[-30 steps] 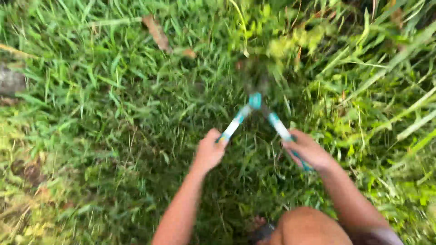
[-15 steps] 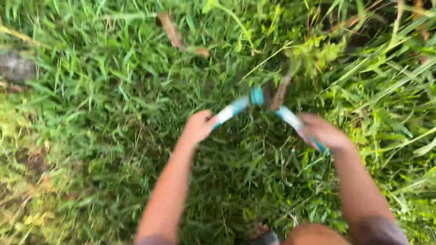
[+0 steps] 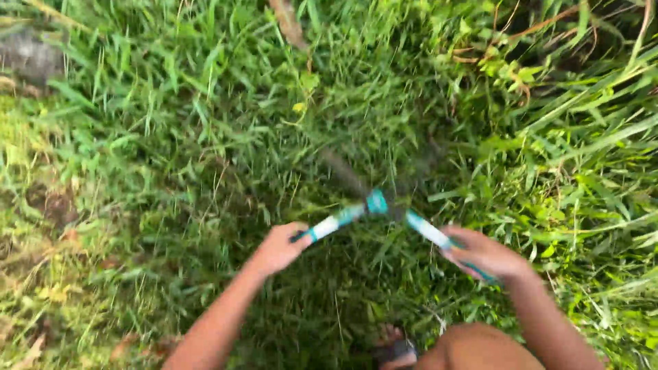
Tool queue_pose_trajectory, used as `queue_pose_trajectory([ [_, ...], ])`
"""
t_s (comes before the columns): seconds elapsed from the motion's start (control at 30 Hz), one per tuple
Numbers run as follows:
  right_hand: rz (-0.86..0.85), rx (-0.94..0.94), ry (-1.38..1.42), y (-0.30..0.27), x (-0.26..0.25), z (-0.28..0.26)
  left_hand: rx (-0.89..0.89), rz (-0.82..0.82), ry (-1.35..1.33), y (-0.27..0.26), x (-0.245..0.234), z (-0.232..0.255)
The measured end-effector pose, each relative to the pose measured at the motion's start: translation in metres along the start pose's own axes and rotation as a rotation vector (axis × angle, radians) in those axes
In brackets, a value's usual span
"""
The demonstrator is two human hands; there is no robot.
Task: Trimming tall grass and weeds using garden shears.
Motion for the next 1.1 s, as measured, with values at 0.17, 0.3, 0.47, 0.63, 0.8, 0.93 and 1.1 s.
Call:
queue_pose_trajectory([
  [0.17, 0.196, -0.134, 0.358, 0.064, 0.097, -0.031, -0.188, 0.235, -0.284, -0.002, 0.116, 0.049],
  [0.3, 0.261, -0.101, 0.396, 0.018, 0.059, -0.028, -0.073, 0.153, -0.226, -0.01, 0.063, 0.052],
  [0.47, 0.097, -0.19, 0.161, 0.047, 0.019, -0.059, -0.07, 0.192, -0.112, 0.027, -0.012, 0.033],
  [0.63, 0.246, -0.357, 0.202, 0.086, 0.074, -0.113, -0.217, 0.355, -0.183, 0.036, 0.07, 0.093],
  [0.8, 0.035, -0.182, 0.245, 0.058, 0.032, -0.06, -0.218, 0.235, -0.194, -0.006, 0.01, 0.061],
  [0.93, -0.057, -0.164, 0.057, 0.089, 0.04, -0.113, -0.207, 0.213, -0.279, 0.015, -0.039, 0.022],
  [1.1, 0.09, -0.406, 0.193, 0.151, 0.075, -0.168, -0.168, 0.528, -0.545, 0.054, 0.015, 0.068],
])
Point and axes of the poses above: each hand's wrist, its own y-axis towards the middle knuckle, its own x-axis out of the palm, z = x × y, the point moved 4 cm from there along y, towards the middle knuckle, and after that the axes turned 1 degree about -z, right-handed, at the moved point
